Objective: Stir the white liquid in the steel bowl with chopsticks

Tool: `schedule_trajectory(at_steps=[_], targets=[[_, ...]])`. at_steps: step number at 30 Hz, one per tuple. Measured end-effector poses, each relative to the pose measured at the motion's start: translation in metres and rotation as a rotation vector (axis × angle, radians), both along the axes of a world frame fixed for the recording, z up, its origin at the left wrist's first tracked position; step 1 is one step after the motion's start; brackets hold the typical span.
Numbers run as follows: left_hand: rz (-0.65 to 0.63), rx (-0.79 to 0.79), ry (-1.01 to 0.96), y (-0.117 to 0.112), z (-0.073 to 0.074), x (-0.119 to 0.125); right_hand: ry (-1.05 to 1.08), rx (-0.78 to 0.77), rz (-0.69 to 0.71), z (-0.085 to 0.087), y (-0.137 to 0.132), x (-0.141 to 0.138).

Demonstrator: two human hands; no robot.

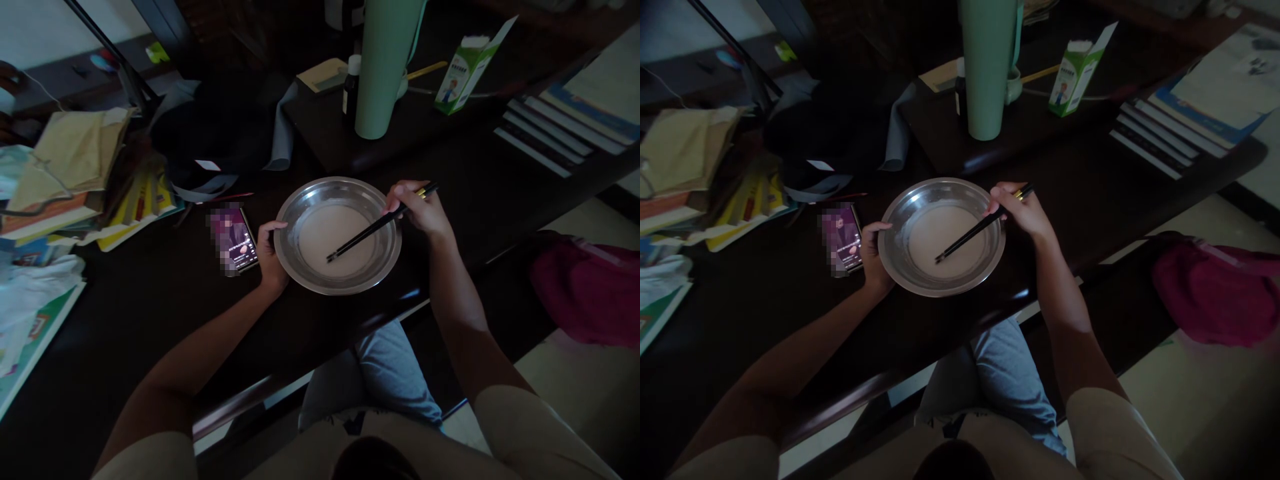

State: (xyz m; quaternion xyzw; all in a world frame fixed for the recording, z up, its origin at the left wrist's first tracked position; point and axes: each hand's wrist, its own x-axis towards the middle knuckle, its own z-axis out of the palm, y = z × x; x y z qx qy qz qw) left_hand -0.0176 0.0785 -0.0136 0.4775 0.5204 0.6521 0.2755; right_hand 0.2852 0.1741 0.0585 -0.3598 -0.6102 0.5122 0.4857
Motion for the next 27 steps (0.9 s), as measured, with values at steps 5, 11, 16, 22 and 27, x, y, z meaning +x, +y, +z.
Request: schedule_trajectory(at_steps=[5,11,16,22,27], targets=[[-0.008,0.011,-0.010,0.0001,-0.0018,0.0000,-0.004,-0.001,-0.041,0.0001,0.0016,-0.0042],[0.010,0.016,0.008,0.0007,-0.0012,0.0005,0.039,0.035,-0.128,-0.0030,0.0053,0.0001],[0.009,0.007,-0.002,0.0008,-0.0008,0.0009,0.001,0.007,-0.014,-0.0008,-0.0010,-0.0010],[0.016,0.016,-0.028,0.0013,-0.0012,0.0015,0.031,0.031,-0.156,0.0007,0.0048,-0.0057],[0.009,0.020,-0.009,0.0009,-0.0014,0.0012,0.039,0.008,-0.147,0.0003,0.0047,-0.0035]])
